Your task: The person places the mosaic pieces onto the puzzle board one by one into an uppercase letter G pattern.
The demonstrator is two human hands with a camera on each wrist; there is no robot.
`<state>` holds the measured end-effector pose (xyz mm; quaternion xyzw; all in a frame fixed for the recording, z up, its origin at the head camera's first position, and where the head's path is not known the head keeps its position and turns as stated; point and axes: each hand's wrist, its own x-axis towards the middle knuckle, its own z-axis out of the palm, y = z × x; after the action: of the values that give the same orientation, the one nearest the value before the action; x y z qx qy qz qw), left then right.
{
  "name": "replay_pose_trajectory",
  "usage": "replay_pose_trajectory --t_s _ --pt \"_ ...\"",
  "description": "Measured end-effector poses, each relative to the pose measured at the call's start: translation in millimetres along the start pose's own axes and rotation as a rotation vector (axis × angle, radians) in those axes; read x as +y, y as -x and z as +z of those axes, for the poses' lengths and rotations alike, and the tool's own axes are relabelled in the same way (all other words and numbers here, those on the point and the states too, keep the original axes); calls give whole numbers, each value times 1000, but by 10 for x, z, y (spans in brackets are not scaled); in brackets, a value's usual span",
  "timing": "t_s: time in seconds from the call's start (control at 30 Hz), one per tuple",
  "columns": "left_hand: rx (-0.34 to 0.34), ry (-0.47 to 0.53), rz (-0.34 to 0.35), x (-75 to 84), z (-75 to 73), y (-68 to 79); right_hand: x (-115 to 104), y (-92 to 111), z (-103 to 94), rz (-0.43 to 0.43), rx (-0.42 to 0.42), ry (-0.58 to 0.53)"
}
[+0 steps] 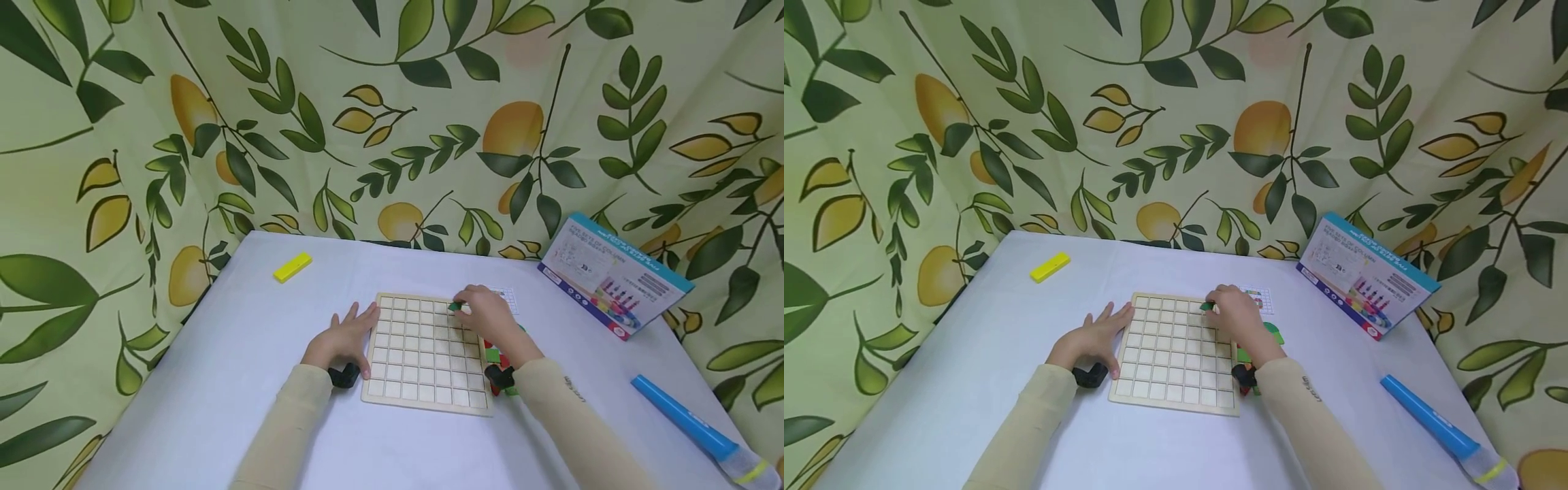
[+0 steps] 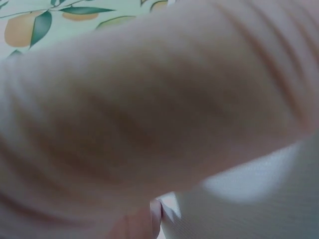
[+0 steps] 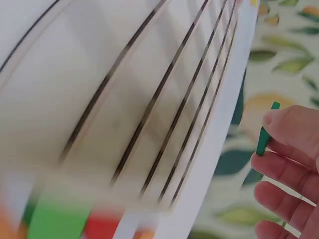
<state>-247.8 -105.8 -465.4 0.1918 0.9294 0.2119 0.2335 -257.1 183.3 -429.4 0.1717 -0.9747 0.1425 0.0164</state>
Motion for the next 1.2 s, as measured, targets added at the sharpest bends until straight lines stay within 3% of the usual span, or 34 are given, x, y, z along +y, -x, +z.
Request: replay_pose_trajectory --t_s 0.23,0.4,0.6,0.87,1.07,1.2 --pt "5 0 5 -28 8 -1 -510 -281 254 -138 -2 29" --pt "3 1 19 -33 7 4 -658 -446 456 -124 -82 88" --pt "5 0 31 -56 23 -6 -708 -540 584 -125 -129 107" --pt "-6 13 23 -59 21 -28 -730 -543 597 -92 -146 83" --pt "-6 28 4 -70 19 -24 -682 -487 545 -117 -109 55" --pt "-5 40 5 -59 8 -23 -505 -387 406 -93 -45 17"
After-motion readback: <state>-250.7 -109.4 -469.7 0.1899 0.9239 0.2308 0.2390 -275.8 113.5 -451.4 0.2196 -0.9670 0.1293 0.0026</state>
